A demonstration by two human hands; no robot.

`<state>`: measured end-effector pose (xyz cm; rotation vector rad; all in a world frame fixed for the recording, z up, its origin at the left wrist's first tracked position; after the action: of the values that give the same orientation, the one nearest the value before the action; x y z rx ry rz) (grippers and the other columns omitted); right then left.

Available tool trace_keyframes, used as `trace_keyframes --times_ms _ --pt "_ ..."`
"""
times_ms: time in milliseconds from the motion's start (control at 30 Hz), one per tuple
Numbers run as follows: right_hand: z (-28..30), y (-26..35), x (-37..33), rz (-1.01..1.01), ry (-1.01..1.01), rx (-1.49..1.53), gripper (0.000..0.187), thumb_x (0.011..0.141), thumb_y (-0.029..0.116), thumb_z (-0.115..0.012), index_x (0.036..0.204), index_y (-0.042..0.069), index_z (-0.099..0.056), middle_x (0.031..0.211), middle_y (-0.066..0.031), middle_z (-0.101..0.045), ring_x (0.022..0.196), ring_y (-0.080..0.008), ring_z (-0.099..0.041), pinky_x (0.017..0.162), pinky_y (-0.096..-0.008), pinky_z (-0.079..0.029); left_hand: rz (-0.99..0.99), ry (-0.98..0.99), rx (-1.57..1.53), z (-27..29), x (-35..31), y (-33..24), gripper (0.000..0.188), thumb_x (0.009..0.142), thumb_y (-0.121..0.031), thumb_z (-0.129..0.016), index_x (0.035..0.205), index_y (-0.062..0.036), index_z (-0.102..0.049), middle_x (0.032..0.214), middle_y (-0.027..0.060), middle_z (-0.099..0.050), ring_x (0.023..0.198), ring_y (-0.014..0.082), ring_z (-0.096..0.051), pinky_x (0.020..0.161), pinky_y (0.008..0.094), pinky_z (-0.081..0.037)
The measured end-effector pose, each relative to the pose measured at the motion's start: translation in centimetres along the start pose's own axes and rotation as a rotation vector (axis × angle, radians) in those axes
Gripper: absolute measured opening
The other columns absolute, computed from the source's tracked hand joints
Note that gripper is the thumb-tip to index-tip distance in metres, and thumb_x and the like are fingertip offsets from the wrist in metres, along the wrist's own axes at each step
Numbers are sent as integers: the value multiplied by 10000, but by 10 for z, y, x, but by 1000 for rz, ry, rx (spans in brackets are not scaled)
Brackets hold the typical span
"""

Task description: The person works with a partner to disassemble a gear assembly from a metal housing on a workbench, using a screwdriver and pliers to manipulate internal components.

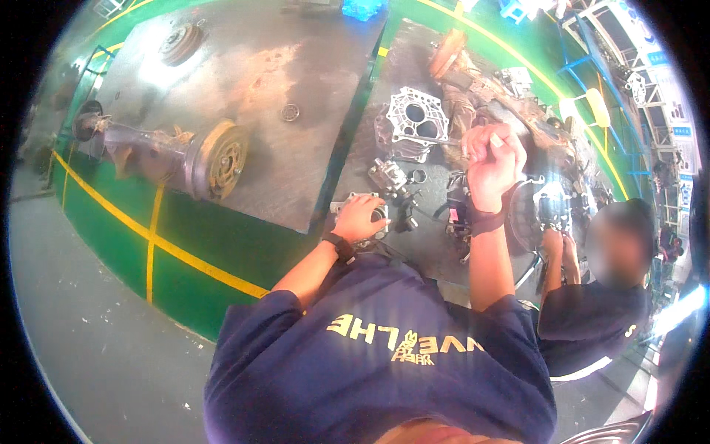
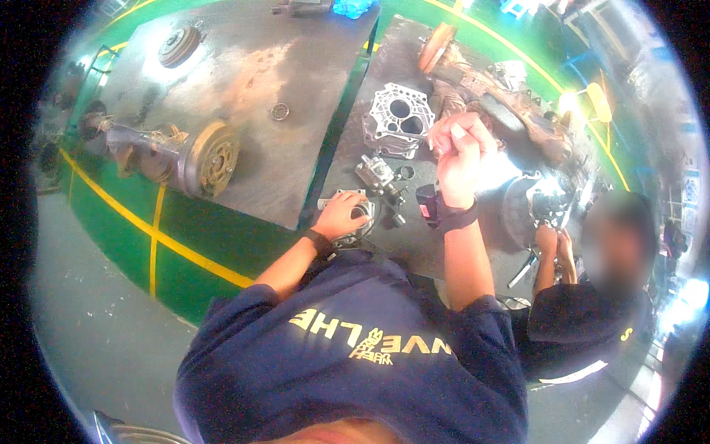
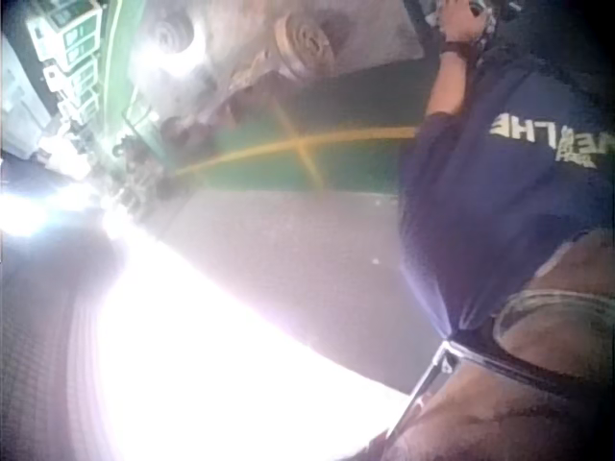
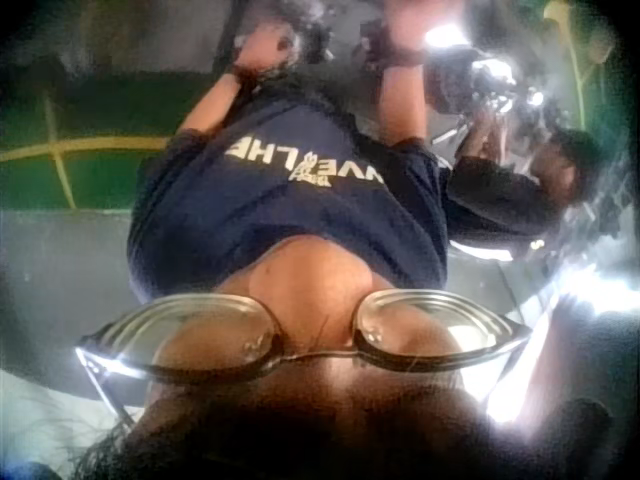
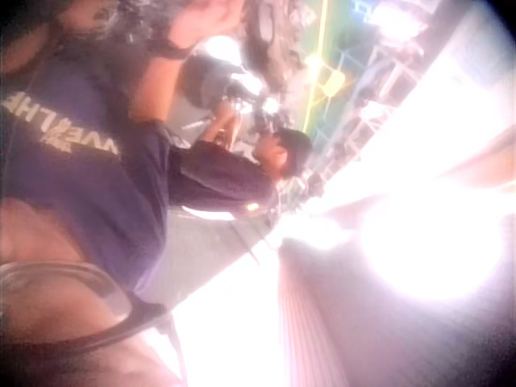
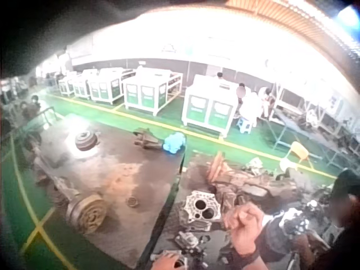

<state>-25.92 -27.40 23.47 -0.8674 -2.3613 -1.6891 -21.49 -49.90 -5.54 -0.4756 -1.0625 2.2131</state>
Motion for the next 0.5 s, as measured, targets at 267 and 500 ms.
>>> trace_keyframes --times_ms 267,500 --pt "-12 2 -1 -1 71 -35 166 947 95 -538 823 -15 -544 665 -63 -479 593 -153 -432 585 -337 -415 29 -29 97 -7 5 -8 486 871 -438 -788 1204 -91 -716 1273 123 -690 1275 335 -585 1113 480 -418" --pt "-7 -20 52 -144 -27 -67 177 964 107 -552 890 -44 -605 679 -48 -505 581 -134 -443 570 -321 -416 11 -61 196 -14 5 -14 517 839 -472 -806 1201 -115 -717 1270 100 -675 1298 308 -538 1080 525 -412"
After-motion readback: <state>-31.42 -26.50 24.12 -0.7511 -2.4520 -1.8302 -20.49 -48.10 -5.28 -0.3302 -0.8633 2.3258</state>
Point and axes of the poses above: each hand's wrist, its own x-axis towards the middle knuckle, its own z-axis out of the back of the hand, y = z × x, the point moved 8 cm from there along x, towards the middle knuckle
